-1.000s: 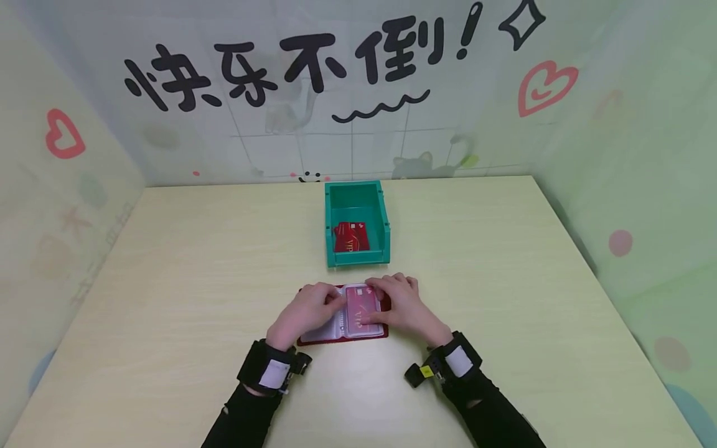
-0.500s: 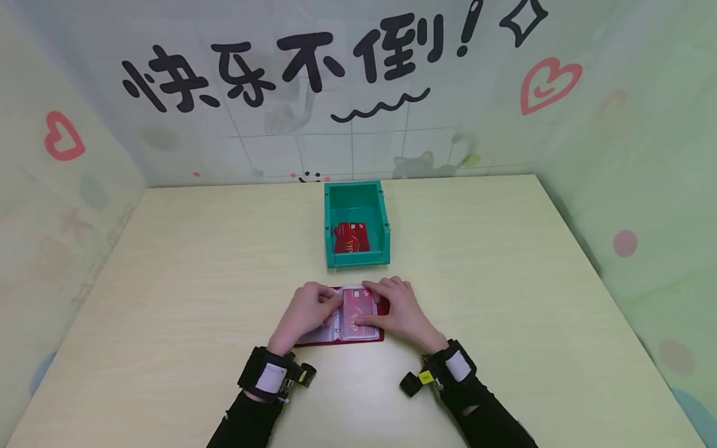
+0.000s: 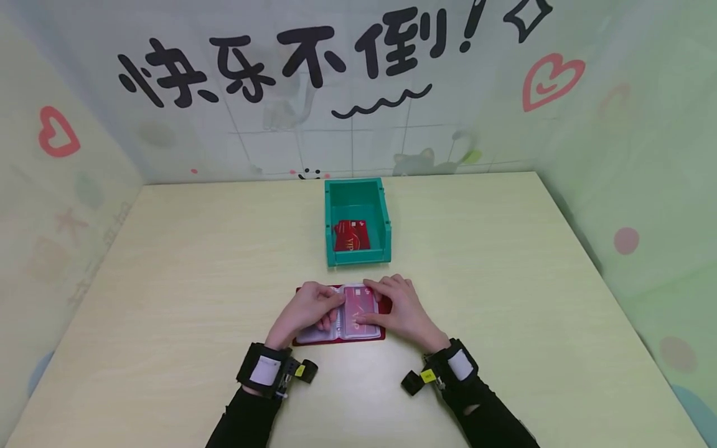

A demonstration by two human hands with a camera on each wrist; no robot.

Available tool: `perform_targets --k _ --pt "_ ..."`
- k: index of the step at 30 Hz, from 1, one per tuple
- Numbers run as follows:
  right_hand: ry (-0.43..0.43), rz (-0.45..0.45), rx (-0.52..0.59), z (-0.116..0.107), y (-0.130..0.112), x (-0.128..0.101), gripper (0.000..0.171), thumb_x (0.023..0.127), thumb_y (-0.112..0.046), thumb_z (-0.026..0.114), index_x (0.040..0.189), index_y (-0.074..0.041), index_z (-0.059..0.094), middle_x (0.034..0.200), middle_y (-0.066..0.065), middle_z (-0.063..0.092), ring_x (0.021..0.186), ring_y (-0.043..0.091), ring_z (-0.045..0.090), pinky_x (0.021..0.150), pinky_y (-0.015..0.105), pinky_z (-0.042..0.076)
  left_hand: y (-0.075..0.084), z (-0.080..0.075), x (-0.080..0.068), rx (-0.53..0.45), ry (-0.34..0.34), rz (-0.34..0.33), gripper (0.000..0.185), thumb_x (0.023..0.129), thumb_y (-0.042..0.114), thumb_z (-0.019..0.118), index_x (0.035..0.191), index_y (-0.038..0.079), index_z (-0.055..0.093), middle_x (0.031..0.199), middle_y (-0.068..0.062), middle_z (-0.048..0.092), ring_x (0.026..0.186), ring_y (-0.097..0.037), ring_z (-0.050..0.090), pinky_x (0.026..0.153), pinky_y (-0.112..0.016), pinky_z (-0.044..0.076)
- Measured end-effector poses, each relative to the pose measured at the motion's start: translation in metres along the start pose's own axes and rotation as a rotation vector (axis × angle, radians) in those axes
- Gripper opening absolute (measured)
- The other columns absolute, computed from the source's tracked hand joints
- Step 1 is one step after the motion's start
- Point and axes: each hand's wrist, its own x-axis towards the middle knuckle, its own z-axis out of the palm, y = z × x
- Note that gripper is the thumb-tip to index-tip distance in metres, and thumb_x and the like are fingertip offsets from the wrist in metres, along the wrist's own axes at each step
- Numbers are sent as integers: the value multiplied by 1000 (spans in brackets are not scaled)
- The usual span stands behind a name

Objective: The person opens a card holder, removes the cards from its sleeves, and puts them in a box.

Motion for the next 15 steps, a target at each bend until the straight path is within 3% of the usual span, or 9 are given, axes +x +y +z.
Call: perform_targets --k 15 --pt "-37 -6 -23 -3 0 -2 70 77 -37 86 138 -13 62 108 5 64 106 19 50 96 44 40 3 2 0 14 -9 -17 22 102 20 60 93 1 65 57 1 55 45 -8 50 48 -19 42"
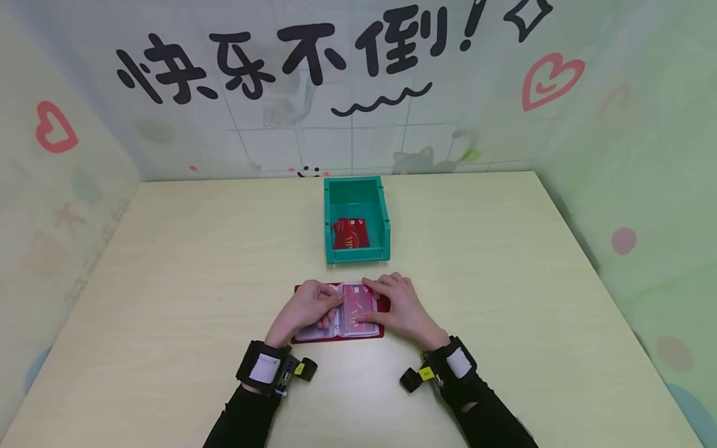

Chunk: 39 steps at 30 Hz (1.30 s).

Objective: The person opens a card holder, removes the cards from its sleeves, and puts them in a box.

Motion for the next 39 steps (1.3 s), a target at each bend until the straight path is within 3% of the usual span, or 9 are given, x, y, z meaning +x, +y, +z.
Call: perform_targets --k 9,16,20,32,39 --pt "-17 -1 -17 -1 -2 0 71 78 -37 85 140 -12 61 109 6 64 108 20 49 98 46 40 -1 0 -1 16 -8 -6 22 102 20 58 91 2 63 58 1 56 46 -9 52 49 -19 44" --pt "-2 0 -33 -1 0 -2 71 78 -39 86 139 -12 61 105 4 64 105 19 48 94 42 38 -2 -1 -2 11 -56 59 24 101 19 59 88 0 64 57 2 55 47 -8 52 49 -19 45" --pt "-1 2 -37 -1 1 -2 72 77 -39 86 139 -13 61 103 4 62 104 19 48 92 41 38 -2 -2 -2 6 -86 64 24 102 17 58 84 1 62 57 3 55 47 -7 53 49 -18 45" --pt "-17 -7 -40 -3 1 1 72 78 -38 85 141 -12 59 112 8 64 110 22 49 99 46 40 0 -5 -2 14 -79 32 23 102 17 57 85 2 60 59 2 55 49 -8 54 52 -18 47" --pt "-31 -3 -38 -1 1 1 73 79 -39 84 142 -13 59 113 8 64 111 23 49 98 46 40 -2 -8 -2 52 -83 54 22 102 16 56 88 -1 61 58 2 58 51 -8 56 54 -20 48"
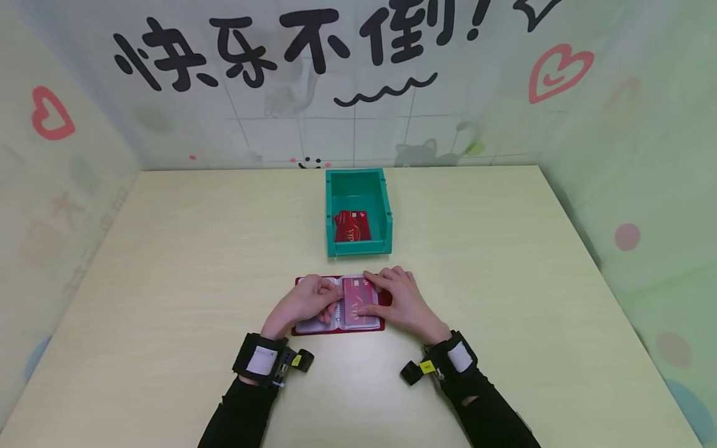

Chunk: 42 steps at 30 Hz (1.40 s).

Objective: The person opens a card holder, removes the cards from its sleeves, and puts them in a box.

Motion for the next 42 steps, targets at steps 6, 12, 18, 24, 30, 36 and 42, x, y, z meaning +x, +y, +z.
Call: perform_targets --k 6,12,18,24,30,36,42 --pt "-6 9 -4 0 -1 0 74 78 -40 85 142 -13 58 115 8 64 112 23 49 98 46 42 -3 -4 0 -15 -15 24 22 102 14 57 96 -5 65 59 2 60 51 -7 59 55 -19 52" --pt "4 10 -6 0 0 -1 74 77 -40 85 141 -13 59 115 8 64 112 23 49 98 45 41 -2 0 1 -11 14 15 25 101 19 61 95 -4 68 60 0 62 50 -8 60 54 -20 53" --pt "5 10 -1 -1 -1 -1 74 77 -40 85 141 -12 59 115 9 65 111 23 50 97 45 41 3 7 1 22 82 -39 23 97 24 68 93 1 66 60 -2 62 49 -11 60 53 -21 52" --pt "-6 11 -6 -1 -2 0 74 78 -39 85 141 -11 59 114 8 64 110 22 49 95 43 40 5 1 -3 4 63 -41 21 98 18 65 97 -3 64 65 -5 66 52 -10 63 55 -22 55" --pt "-4 16 -5 -1 -2 1 75 78 -41 84 142 -12 58 110 6 63 108 20 49 94 42 40 5 -3 -6 -14 57 -28 24 99 18 64 102 -6 63 71 -10 71 54 -9 65 57 -24 57" --pt "5 12 -12 0 0 0 74 79 -41 84 142 -12 58 109 6 63 107 20 49 95 43 40 8 7 -3 79 153 -56 30 93 29 73 91 2 62 65 -7 67 50 -11 64 54 -22 53" --pt "10 0 -10 1 1 1 75 78 -42 84 142 -13 59 111 6 64 107 20 49 95 42 40 6 4 -6 103 169 -70 29 94 27 72 90 2 60 66 -7 69 51 -11 65 55 -24 55"
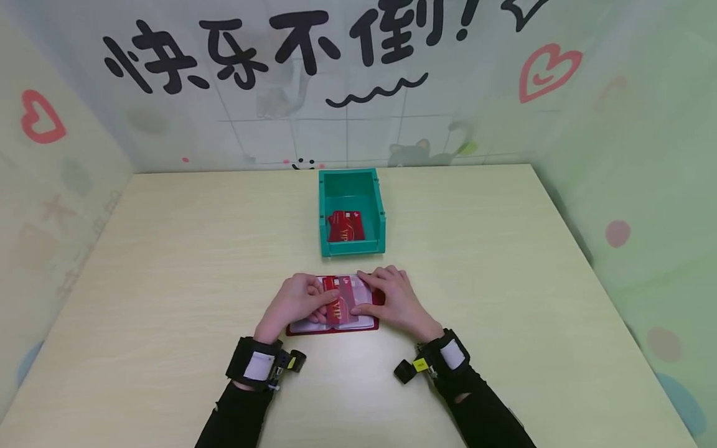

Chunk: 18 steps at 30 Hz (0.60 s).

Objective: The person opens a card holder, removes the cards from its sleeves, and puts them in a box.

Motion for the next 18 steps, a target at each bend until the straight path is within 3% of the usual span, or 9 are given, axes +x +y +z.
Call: perform_targets --k 5,10,13,18 --pt "7 -5 10 0 0 -1 73 79 -40 84 141 -12 59 114 7 64 108 20 50 96 44 42 1 -9 -5 11 -3 -34 32 95 27 70 105 -3 61 83 -13 75 57 -13 68 60 -27 58" --pt "21 -7 21 0 1 -2 73 78 -42 84 140 -12 60 113 7 65 107 21 51 97 44 42 14 -27 -10 32 5 -68 44 95 21 70 125 -7 53 106 -23 72 68 -18 71 64 -29 60" --pt "27 -10 23 0 1 -3 73 77 -43 84 139 -13 61 114 8 66 108 21 51 98 44 42 28 -40 -11 94 35 -23 51 96 18 69 136 -6 47 113 -27 68 83 -25 72 69 -32 61" --pt "36 -20 14 1 3 -3 72 78 -46 83 139 -14 61 118 7 66 111 21 51 100 45 42 61 -52 -2 213 127 140 51 96 15 68 141 0 50 117 -26 64 103 -37 65 79 -38 61"
